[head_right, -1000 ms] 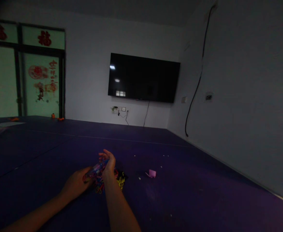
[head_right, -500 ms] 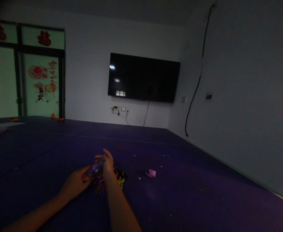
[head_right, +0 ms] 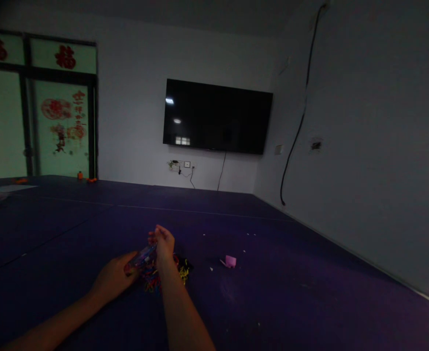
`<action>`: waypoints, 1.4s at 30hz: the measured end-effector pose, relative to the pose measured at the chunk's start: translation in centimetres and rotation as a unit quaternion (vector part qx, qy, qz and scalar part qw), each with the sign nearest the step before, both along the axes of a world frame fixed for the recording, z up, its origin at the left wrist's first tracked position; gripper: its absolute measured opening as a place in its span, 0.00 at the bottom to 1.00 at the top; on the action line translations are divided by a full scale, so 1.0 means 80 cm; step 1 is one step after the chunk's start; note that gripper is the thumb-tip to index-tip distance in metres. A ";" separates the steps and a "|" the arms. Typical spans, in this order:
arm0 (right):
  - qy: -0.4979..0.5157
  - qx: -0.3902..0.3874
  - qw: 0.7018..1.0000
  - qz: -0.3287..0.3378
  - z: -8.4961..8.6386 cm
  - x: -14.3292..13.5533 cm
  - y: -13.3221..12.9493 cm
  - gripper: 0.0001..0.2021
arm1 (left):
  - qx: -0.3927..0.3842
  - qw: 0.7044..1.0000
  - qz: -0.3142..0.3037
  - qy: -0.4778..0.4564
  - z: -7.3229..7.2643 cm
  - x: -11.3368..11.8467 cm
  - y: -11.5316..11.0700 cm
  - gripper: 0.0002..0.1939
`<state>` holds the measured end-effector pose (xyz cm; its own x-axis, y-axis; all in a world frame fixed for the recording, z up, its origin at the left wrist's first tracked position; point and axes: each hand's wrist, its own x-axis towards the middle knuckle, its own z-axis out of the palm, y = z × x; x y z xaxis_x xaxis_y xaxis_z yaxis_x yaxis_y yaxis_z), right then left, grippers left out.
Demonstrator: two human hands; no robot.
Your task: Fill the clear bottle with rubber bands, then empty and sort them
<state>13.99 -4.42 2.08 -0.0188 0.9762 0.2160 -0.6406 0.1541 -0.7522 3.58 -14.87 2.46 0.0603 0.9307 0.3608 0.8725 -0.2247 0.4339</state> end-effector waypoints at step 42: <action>-0.084 -0.034 0.986 0.142 0.017 0.005 -0.013 0.31 | 0.018 0.999 0.021 -0.035 -0.006 -0.003 0.003 0.15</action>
